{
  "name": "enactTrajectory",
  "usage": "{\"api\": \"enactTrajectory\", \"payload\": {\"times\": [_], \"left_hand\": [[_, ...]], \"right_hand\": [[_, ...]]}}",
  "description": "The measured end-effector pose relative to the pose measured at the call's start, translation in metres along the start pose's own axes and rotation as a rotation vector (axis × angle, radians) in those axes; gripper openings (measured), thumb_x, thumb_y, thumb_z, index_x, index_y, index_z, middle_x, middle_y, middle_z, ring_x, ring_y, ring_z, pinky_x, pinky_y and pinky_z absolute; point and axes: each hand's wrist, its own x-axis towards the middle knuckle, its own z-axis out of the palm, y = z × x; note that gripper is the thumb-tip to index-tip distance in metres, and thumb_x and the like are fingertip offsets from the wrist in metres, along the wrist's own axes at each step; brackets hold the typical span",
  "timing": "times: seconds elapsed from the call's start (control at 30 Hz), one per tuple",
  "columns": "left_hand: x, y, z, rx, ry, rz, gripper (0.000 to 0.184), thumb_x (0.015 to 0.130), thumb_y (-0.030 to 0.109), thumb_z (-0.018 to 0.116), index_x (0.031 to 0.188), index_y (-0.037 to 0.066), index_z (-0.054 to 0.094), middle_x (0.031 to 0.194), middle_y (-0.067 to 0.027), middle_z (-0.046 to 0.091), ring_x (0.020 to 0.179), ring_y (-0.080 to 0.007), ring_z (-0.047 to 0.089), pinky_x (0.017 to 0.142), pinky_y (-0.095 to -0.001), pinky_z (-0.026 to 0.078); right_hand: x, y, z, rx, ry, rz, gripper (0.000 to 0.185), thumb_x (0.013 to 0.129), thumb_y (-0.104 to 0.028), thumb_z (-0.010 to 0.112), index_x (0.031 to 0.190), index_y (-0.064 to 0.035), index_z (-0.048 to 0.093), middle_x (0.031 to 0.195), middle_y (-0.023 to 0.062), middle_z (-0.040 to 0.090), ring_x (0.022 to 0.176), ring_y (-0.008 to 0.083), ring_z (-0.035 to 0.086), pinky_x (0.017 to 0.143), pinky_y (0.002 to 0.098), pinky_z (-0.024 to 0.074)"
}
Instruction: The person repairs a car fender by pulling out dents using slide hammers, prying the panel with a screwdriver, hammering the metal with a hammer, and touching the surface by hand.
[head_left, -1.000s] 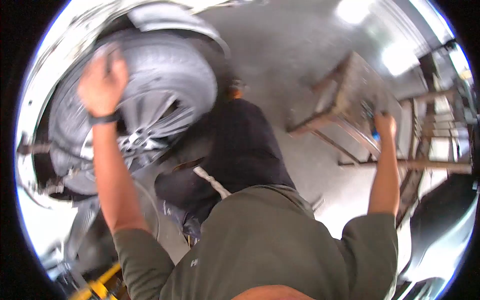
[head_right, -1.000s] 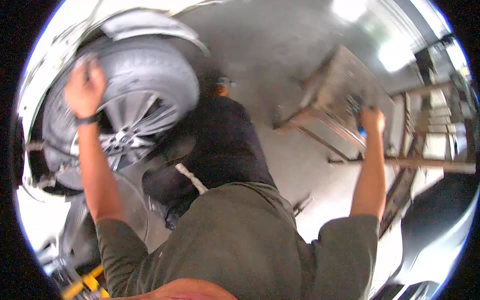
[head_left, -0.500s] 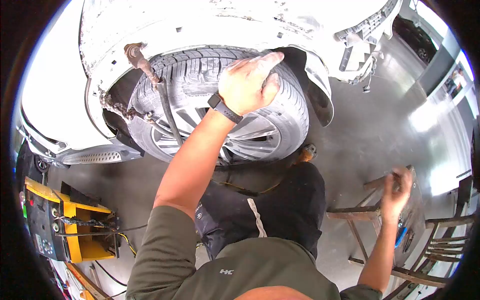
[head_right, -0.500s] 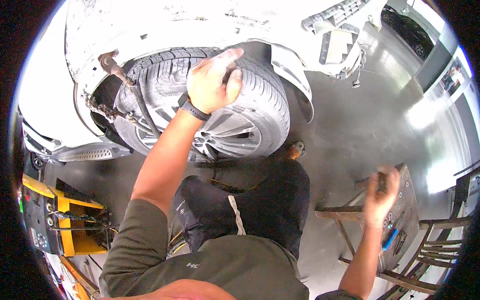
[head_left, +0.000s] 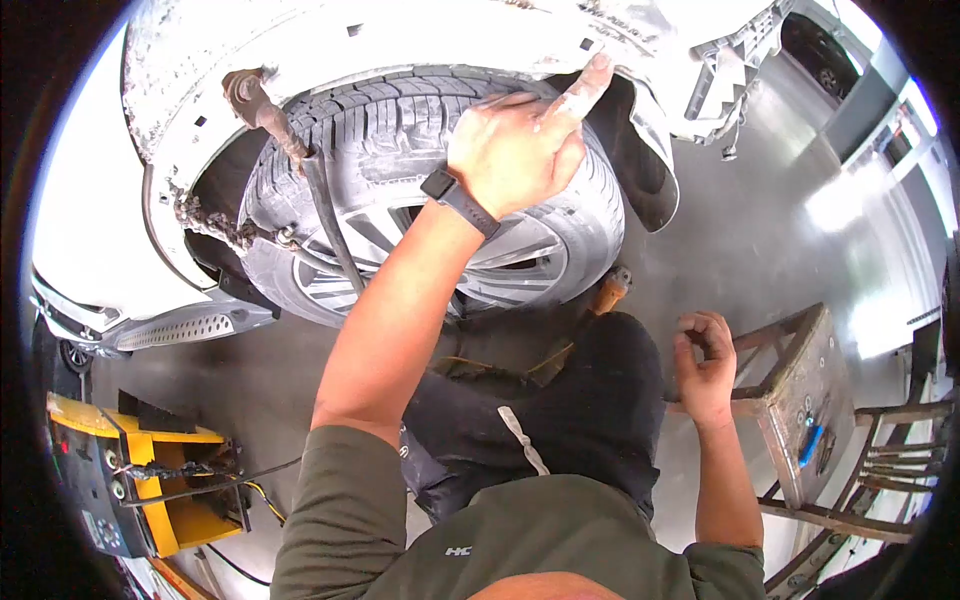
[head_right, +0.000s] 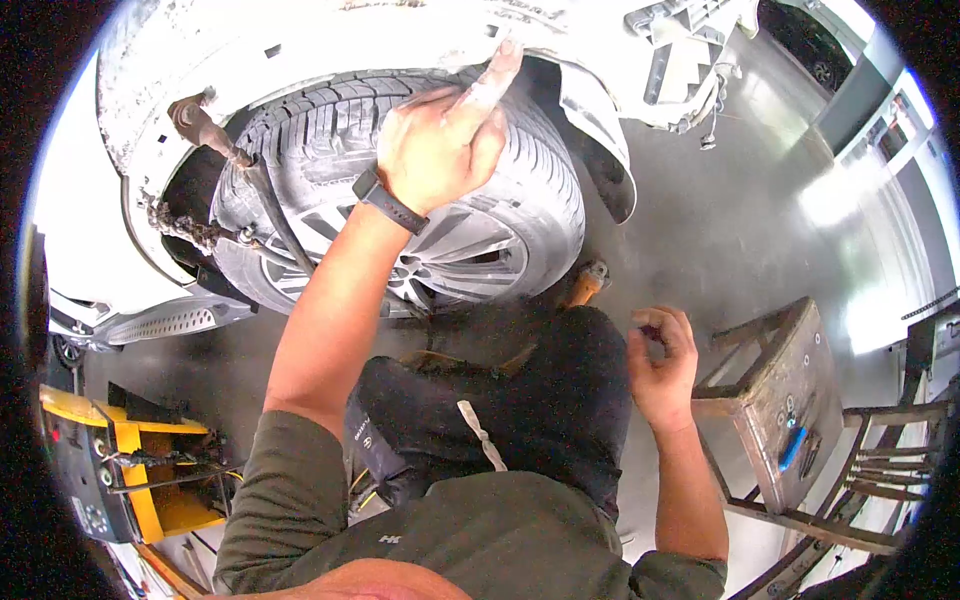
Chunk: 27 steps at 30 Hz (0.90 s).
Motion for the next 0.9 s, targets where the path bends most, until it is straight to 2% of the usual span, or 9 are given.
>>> {"api": "enactTrajectory", "payload": {"times": [0.1,0.23,0.4,0.47,0.6,0.63,0.73,0.8,0.9], "left_hand": [[-0.006,-0.003,0.005,0.036,0.009,0.003,0.078,0.080,0.019,0.065,0.156,0.024,0.047,0.061,-0.0018,0.064,0.061,-0.0238,0.065,0.063,-0.0397,0.057],[-0.005,-0.003,0.006,0.033,0.126,0.049,0.070,0.079,0.014,0.067,0.148,0.021,0.057,0.059,-0.0042,0.057,0.055,-0.0248,0.060,0.054,-0.0382,0.054],[-0.001,0.002,-0.001,-0.006,0.097,-0.001,0.067,0.080,0.013,0.067,0.145,0.021,0.060,0.060,-0.0054,0.058,0.053,-0.0261,0.058,0.055,-0.0397,0.053],[0.000,0.003,-0.002,-0.003,0.093,-0.007,0.066,0.080,0.013,0.067,0.145,0.022,0.060,0.061,-0.0057,0.059,0.053,-0.0265,0.058,0.055,-0.0399,0.053],[-0.010,-0.001,0.007,-0.053,0.200,-0.037,0.045,0.079,0.011,0.068,0.124,0.011,0.068,0.076,-0.0078,0.071,0.060,-0.0271,0.066,0.060,-0.0392,0.055],[-0.011,-0.002,0.008,-0.002,0.223,-0.005,0.032,0.079,0.009,0.069,0.111,0.009,0.068,0.084,-0.0086,0.073,0.066,-0.0280,0.069,0.063,-0.0395,0.057],[-0.017,-0.009,0.015,0.124,0.214,0.103,0.019,0.080,0.010,0.070,0.098,0.009,0.066,0.077,-0.0081,0.068,0.064,-0.0281,0.067,0.061,-0.0397,0.056],[-0.018,0.001,0.010,0.135,0.226,0.068,0.012,0.082,0.010,0.069,0.092,0.007,0.064,0.072,-0.0084,0.064,0.060,-0.0289,0.064,0.056,-0.0390,0.054],[-0.025,0.007,0.010,0.142,0.227,-0.007,0.013,0.084,0.013,0.068,0.095,0.005,0.067,0.072,-0.0086,0.063,0.060,-0.0315,0.064,0.055,-0.0439,0.053]], "right_hand": [[-0.011,-0.006,0.006,0.010,0.016,0.047,0.018,0.085,0.008,0.064,0.101,-0.0007,0.067,0.106,0.0125,0.066,0.092,0.0231,0.065,0.084,0.0321,0.0531],[-0.006,-0.026,0.018,-0.013,0.030,0.004,0.017,0.086,0.007,0.065,0.101,-0.0001,0.067,0.102,0.0124,0.067,0.091,0.0233,0.065,0.082,0.0319,0.0527],[0.039,-0.054,0.041,0.094,0.005,-0.078,0.014,0.088,0.007,0.066,0.100,0.0003,0.067,0.101,0.0119,0.068,0.087,0.0213,0.065,0.080,0.0307,0.0526],[0.063,-0.057,0.049,0.187,0.018,-0.168,0.015,0.088,0.007,0.066,0.101,-0.0010,0.068,0.098,0.0109,0.067,0.085,0.0205,0.064,0.079,0.0307,0.0524],[0.134,-0.065,0.050,0.270,0.119,-0.479,0.014,0.087,0.007,0.066,0.099,0.0001,0.067,0.096,0.0114,0.067,0.088,0.0229,0.065,0.082,0.0330,0.0515],[0.154,-0.069,0.049,0.272,0.173,-0.560,0.013,0.087,0.007,0.065,0.098,0.0009,0.067,0.097,0.0127,0.067,0.090,0.0251,0.065,0.084,0.0347,0.0516],[0.188,-0.076,0.047,0.148,0.234,-0.853,0.012,0.086,0.005,0.063,0.096,0.0002,0.067,0.093,0.0136,0.069,0.088,0.0306,0.067,0.081,0.0385,0.0538],[0.178,-0.066,0.065,0.324,0.025,-0.959,0.014,0.084,0.003,0.063,0.096,-0.0013,0.069,0.095,0.0130,0.070,0.090,0.0313,0.068,0.079,0.0380,0.0561],[0.154,-0.051,0.101,0.329,-0.193,-1.021,0.016,0.085,0.002,0.065,0.099,-0.0010,0.072,0.106,0.0150,0.069,0.099,0.0318,0.068,0.088,0.0432,0.0547]]}}
